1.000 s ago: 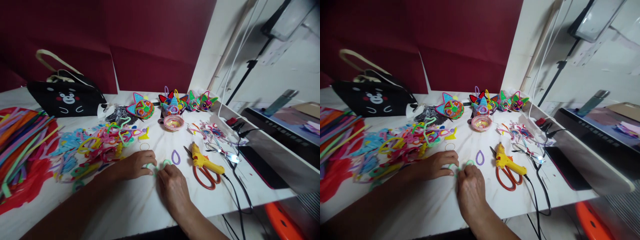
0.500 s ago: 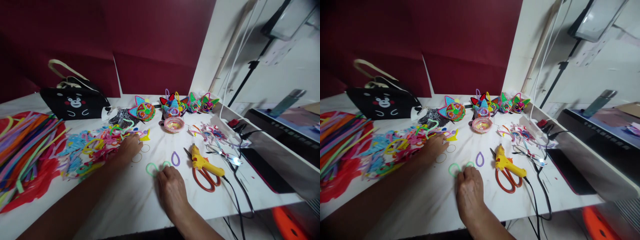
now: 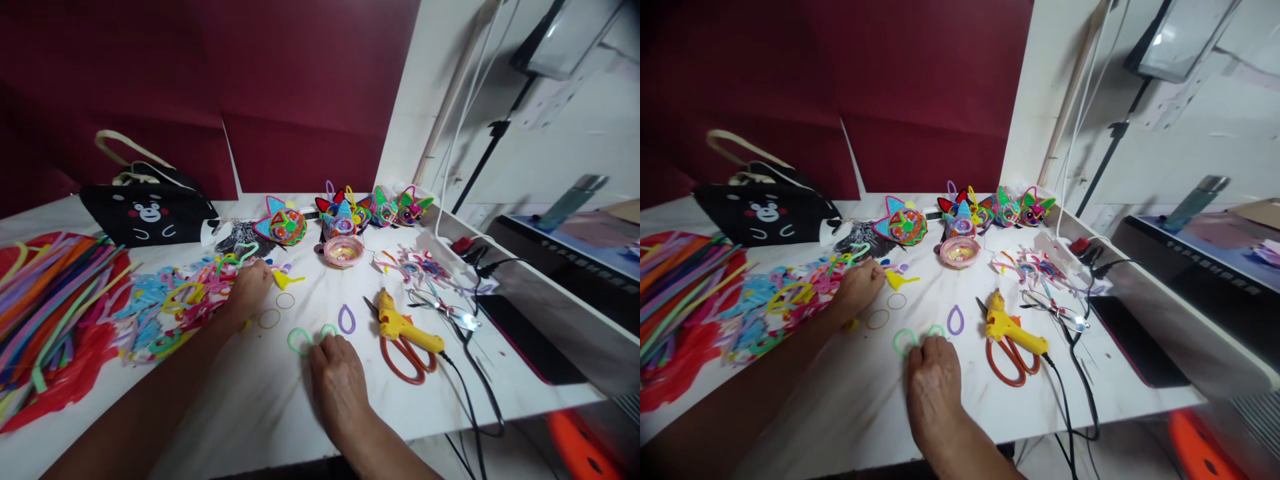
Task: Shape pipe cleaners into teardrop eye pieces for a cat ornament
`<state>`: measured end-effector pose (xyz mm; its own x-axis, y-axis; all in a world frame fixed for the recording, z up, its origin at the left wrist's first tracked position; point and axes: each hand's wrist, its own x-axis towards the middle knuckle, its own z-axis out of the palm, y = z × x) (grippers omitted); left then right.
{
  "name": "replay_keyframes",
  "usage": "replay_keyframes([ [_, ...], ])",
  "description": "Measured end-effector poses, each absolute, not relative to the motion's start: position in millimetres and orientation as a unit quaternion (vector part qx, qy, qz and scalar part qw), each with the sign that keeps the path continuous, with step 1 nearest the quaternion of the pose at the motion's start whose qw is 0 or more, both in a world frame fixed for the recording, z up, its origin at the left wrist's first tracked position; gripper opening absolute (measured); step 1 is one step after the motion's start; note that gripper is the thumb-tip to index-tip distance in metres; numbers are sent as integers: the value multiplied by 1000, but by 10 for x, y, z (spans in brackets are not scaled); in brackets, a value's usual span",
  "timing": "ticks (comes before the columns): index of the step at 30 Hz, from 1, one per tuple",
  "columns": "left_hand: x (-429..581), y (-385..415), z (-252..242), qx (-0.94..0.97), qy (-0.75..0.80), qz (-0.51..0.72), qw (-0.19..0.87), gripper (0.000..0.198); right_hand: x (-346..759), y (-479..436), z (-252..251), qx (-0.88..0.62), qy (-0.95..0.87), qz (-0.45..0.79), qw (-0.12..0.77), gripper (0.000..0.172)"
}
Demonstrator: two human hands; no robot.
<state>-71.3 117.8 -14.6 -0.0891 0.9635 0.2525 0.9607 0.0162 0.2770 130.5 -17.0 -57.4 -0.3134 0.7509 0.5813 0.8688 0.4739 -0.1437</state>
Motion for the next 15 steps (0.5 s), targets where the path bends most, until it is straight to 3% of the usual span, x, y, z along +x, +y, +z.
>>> replay_keyframes([
  [5,-764,1153,-117,638,708,301,38,29,1308,-169,-591,-501,-802,-101,309,25],
  [10,-748,1142,-156,535,670,479,189,33,1300,-173,-585,-498,-806,-92,308,24],
  [15,-684,1059,-145,521,632,516,251,35,1304,-171,-573,-501,-808,-80,298,25],
])
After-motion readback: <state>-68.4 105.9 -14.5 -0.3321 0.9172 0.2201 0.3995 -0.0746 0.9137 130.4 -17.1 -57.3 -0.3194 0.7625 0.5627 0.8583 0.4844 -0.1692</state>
